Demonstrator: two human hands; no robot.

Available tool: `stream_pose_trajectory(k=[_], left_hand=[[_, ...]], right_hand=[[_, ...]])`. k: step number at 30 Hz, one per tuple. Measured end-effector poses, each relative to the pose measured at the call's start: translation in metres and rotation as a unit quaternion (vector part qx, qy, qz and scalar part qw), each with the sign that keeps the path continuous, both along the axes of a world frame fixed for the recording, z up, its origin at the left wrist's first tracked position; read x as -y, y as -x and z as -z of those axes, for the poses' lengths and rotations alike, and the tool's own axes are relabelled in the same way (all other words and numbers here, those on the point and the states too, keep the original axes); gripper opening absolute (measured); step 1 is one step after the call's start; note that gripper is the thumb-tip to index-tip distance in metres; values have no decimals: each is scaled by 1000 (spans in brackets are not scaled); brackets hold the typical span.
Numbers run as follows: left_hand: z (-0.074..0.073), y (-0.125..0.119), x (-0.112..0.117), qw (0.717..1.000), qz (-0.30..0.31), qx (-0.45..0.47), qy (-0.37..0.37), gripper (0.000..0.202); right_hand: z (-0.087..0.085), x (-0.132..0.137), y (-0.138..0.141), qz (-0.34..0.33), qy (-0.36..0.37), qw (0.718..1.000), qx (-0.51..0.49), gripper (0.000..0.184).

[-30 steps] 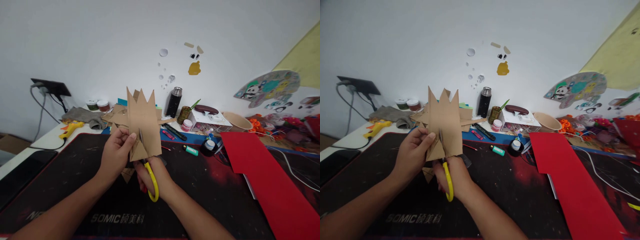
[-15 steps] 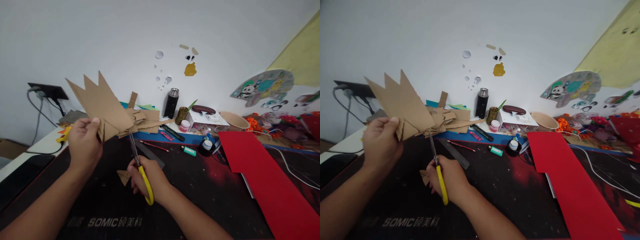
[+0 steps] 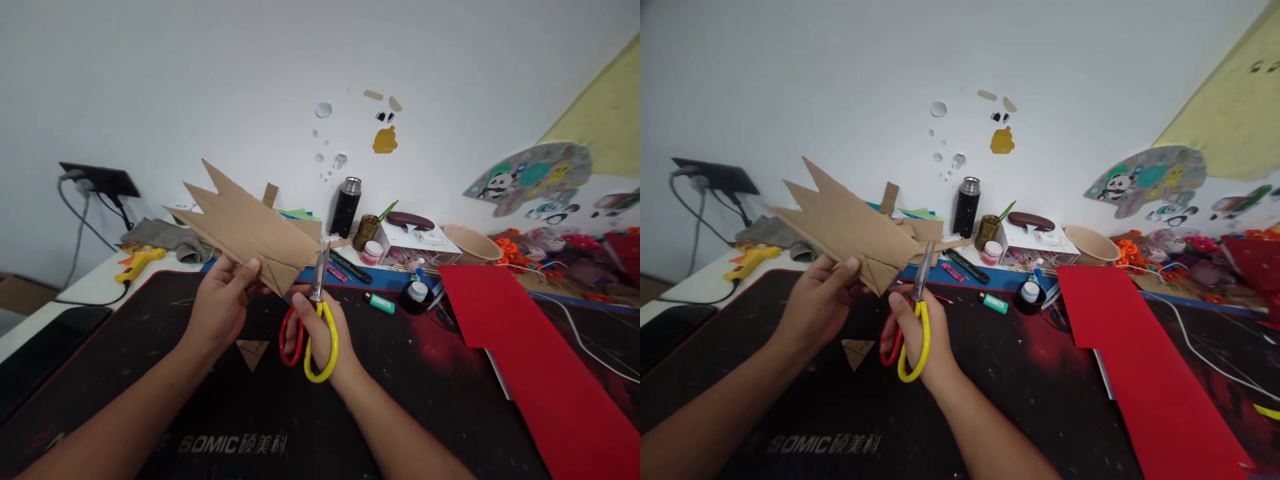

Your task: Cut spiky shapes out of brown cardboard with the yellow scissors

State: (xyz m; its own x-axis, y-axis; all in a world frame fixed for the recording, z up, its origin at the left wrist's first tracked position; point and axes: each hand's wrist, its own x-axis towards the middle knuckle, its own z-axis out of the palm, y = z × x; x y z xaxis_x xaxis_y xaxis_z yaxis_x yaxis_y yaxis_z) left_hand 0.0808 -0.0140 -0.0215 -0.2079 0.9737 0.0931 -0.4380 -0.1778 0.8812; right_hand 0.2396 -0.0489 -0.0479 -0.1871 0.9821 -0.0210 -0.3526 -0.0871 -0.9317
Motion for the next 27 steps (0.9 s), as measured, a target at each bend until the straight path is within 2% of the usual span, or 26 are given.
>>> stream_pose_trajectory(k=[6,9,15,22,27], left_hand=[[2,-8,6,997,73,9,34,44],[4,-8,6,994,91,17,50,43],[5,-3,3,996,63,10,60,38],[2,-4,2,993,65,60,76,38],[3,-7,3,995,43,61,63,35]], right_hand=[[-4,-2,-4,36,-2,999,-12,59],[-3,-4,-6,45,0,999,-10,56],[-1,-4,-5,27,-3,1000,-11,51],[-1,-2,-4,18,-12,1000,3,48],[0,-2,-3,23,-4,1000,3,49]])
